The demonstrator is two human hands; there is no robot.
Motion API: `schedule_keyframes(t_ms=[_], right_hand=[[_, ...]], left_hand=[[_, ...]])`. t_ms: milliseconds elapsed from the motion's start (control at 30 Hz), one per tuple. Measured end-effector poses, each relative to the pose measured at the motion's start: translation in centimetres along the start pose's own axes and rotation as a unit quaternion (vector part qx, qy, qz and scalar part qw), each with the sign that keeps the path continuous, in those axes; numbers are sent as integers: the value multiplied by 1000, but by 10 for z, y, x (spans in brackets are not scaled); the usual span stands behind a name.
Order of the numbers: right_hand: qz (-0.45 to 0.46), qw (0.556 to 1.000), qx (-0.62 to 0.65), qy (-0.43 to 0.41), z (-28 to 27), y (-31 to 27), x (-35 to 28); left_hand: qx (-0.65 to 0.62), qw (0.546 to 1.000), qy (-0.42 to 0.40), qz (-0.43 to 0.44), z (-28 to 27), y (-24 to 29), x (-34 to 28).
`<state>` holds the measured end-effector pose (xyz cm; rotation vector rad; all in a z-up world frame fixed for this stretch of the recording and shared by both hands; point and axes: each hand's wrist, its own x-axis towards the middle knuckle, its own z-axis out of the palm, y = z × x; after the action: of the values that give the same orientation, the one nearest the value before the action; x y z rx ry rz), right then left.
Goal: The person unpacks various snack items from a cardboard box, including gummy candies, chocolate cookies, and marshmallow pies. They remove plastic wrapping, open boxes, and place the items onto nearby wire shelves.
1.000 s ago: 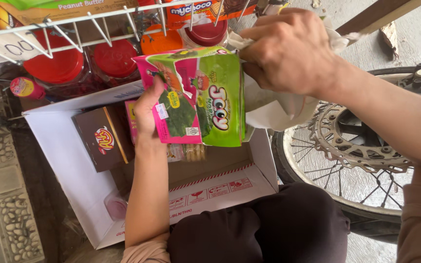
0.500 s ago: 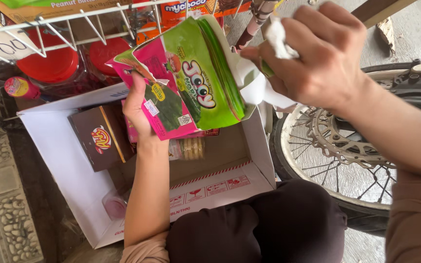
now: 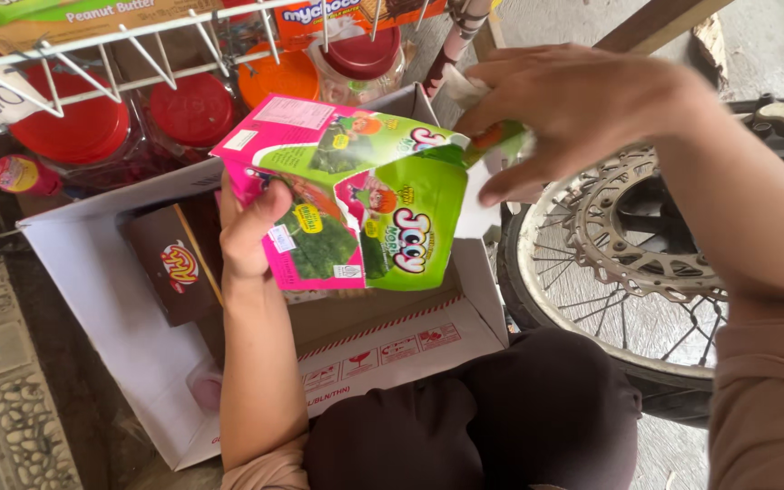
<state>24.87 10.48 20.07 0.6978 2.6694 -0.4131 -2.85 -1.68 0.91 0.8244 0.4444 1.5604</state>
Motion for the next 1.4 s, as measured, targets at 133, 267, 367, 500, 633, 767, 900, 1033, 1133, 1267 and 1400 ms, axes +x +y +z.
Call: schedule_keyframes(t_ms=[133, 267, 367, 500, 633, 767, 900, 1033, 1133, 1267, 1400], right_hand=[[-93, 993, -36, 67, 26, 8, 12], [-181, 978, 28, 98, 33, 9, 20], [-128, 984, 54, 109, 33, 8, 20], [-96, 980, 48, 168, 40, 4, 11], [-70, 960, -33, 270, 43, -7, 2], [-20, 943, -79, 323, 44, -23, 0], [-14, 920, -79, 384, 43, -35, -2], [-31, 892, -32, 450, 42, -27, -16], [28, 870, 31, 492, 39, -8, -43], [78, 865, 125, 480, 44, 41, -60], [221, 875, 126, 413, 48, 86, -88]], left_hand=[[23, 1000, 1, -13, 1, 1, 2], [-17, 999, -12, -26, -2, -2, 3], [-82, 996, 11, -34, -11, -7, 6], [-93, 996, 3, -13, -25, -18, 7], [-84, 996, 26, -6, -25, -20, 9], [-147, 988, 48, -31, -14, -16, 9], [-193, 979, 66, -25, -6, -13, 14], [-177, 970, 155, 58, -9, -9, 17], [-167, 969, 154, 95, -14, 2, 23], [-204, 966, 126, 93, -17, 1, 18], [-165, 973, 119, 107, -21, 0, 18]])
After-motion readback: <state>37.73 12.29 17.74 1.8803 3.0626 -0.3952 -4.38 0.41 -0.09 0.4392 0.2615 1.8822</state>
